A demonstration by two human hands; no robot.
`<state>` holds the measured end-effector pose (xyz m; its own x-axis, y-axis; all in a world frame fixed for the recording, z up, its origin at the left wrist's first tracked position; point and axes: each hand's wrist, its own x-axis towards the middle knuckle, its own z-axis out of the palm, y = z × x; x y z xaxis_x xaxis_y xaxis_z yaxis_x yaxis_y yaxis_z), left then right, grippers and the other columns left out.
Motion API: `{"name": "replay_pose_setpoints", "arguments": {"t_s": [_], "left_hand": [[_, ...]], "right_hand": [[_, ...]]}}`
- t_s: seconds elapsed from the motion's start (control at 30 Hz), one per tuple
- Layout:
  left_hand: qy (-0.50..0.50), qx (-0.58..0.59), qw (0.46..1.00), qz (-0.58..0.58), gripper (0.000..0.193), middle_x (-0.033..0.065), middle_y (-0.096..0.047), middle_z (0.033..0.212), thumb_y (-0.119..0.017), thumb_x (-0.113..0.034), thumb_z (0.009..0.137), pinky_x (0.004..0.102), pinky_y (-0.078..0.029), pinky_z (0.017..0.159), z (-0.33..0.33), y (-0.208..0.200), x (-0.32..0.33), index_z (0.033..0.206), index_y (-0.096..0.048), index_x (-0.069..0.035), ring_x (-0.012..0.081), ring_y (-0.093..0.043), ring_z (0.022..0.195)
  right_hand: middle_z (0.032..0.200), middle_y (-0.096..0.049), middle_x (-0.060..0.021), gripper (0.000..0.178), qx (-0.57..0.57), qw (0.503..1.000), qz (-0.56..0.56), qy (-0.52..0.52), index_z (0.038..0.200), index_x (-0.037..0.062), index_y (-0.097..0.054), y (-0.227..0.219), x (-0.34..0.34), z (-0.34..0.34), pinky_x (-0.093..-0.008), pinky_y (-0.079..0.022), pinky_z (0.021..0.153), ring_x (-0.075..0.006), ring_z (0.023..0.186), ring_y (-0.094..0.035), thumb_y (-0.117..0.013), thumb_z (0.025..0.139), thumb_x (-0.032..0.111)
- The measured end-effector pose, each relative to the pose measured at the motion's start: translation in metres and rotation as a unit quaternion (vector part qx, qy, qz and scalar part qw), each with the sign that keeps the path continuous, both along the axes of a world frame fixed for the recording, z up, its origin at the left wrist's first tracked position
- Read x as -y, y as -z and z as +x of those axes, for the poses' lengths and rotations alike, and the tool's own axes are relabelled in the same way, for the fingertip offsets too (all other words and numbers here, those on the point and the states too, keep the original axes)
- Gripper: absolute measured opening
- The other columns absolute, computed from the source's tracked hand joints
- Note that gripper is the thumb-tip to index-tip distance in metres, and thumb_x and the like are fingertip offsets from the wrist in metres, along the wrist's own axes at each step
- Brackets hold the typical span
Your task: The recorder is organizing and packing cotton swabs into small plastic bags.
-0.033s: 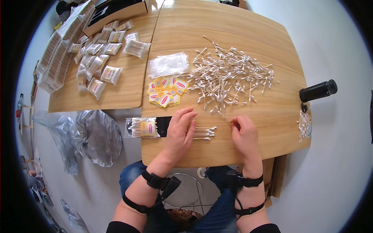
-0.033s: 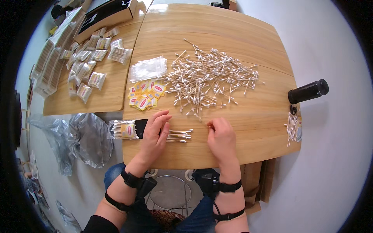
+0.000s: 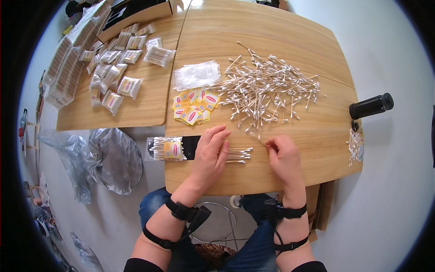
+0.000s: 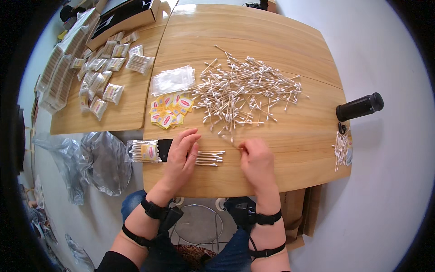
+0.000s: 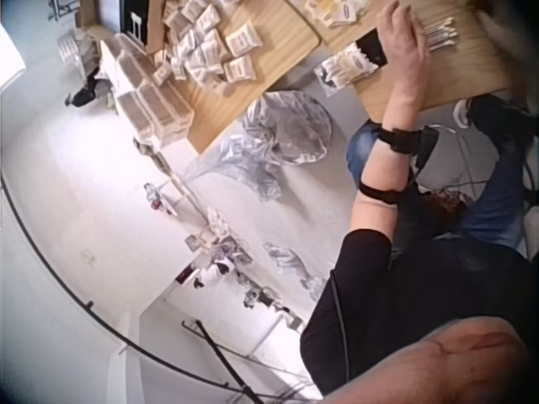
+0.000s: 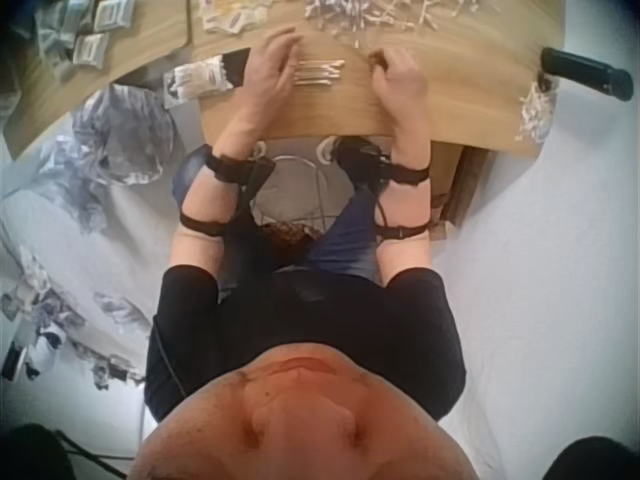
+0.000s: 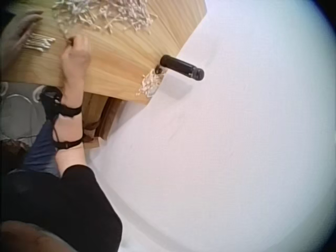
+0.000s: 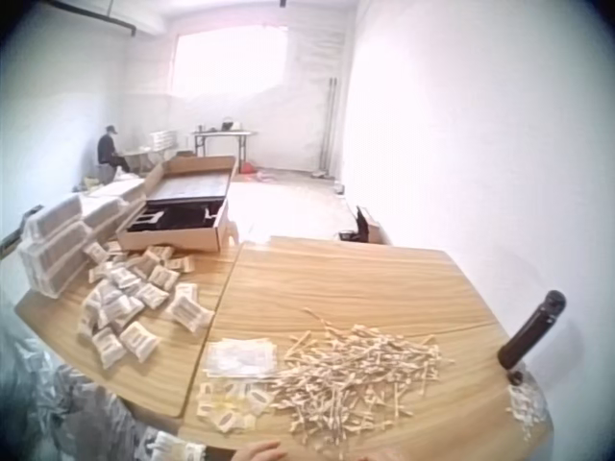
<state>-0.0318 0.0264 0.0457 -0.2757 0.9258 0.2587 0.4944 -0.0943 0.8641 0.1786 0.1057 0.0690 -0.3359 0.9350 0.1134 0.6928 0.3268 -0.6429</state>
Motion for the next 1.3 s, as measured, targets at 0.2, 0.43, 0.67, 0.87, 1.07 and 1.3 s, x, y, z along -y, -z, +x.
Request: {"name": "replay_pose_setpoints", "arguments": {"t_s": [0.2,0.43,0.67,0.87,1.07,1.3], "left_hand": [[0.010,-0.155,0.988,0.017,0.018,0.0151,-0.063,0.123,-0.065,-0.017,0.095,0.0481,-0.038,0.111,0.004,0.003,-0.001,0.109,-0.069,-0.005,0.0353,-0.057,0.122],[0.019,-0.153,0.988,0.010,0.013,0.0132,-0.065,0.113,-0.065,-0.015,0.094,0.0478,-0.042,0.107,0.005,0.001,-0.002,0.090,-0.069,-0.003,0.0357,-0.057,0.120],[0.008,-0.113,0.993,0.017,0.013,0.0141,-0.064,0.114,-0.066,-0.014,0.094,0.0488,-0.041,0.108,0.001,0.006,-0.002,0.099,-0.066,-0.002,0.0362,-0.058,0.118],[0.001,-0.111,0.994,0.011,0.019,0.0165,-0.063,0.121,-0.067,-0.016,0.093,0.0477,-0.041,0.107,0.006,0.002,-0.003,0.107,-0.068,-0.004,0.0363,-0.057,0.120],[0.014,-0.191,0.981,0.024,0.015,0.0158,-0.063,0.123,-0.066,-0.016,0.093,0.0463,-0.043,0.106,0.004,0.002,-0.001,0.103,-0.071,-0.005,0.0370,-0.056,0.122],[0.032,-0.144,0.989,0.020,0.012,0.0155,-0.063,0.115,-0.066,-0.015,0.094,0.0466,-0.043,0.107,-0.001,0.006,0.000,0.095,-0.069,-0.003,0.0378,-0.057,0.121]], "right_hand": [[0.085,-0.063,-0.0138,0.010,-0.028,0.988,0.024,-0.150,0.092,0.0044,-0.066,0.002,0.012,-0.029,-0.0437,-0.050,0.073,-0.0344,0.084,-0.062,-0.066,0.083,0.000],[0.090,-0.061,-0.0133,0.018,-0.003,0.997,0.078,-0.001,0.098,0.0049,-0.061,0.008,-0.005,-0.032,-0.0455,-0.049,0.075,-0.0354,0.088,-0.060,-0.072,0.085,0.012],[0.091,-0.060,-0.0136,0.014,0.018,0.999,0.043,0.028,0.090,0.0048,-0.060,0.016,-0.008,-0.014,-0.0448,-0.049,0.074,-0.0341,0.088,-0.060,-0.071,0.084,0.010],[0.093,-0.062,-0.0122,0.013,0.038,0.996,0.027,-0.082,0.092,0.0059,-0.063,0.003,-0.001,-0.008,-0.0447,-0.050,0.076,-0.0343,0.087,-0.061,-0.072,0.083,0.008],[0.099,-0.064,-0.0096,0.025,-0.063,0.991,0.092,-0.071,0.108,0.0067,-0.068,0.001,0.002,-0.050,-0.0416,-0.052,0.083,-0.0321,0.095,-0.062,-0.073,0.084,0.008],[0.100,-0.066,-0.0104,0.020,-0.062,0.985,0.147,-0.062,0.101,0.0062,-0.069,0.019,-0.006,-0.049,-0.0406,-0.052,0.082,-0.0317,0.096,-0.062,-0.069,0.082,0.001]]}}
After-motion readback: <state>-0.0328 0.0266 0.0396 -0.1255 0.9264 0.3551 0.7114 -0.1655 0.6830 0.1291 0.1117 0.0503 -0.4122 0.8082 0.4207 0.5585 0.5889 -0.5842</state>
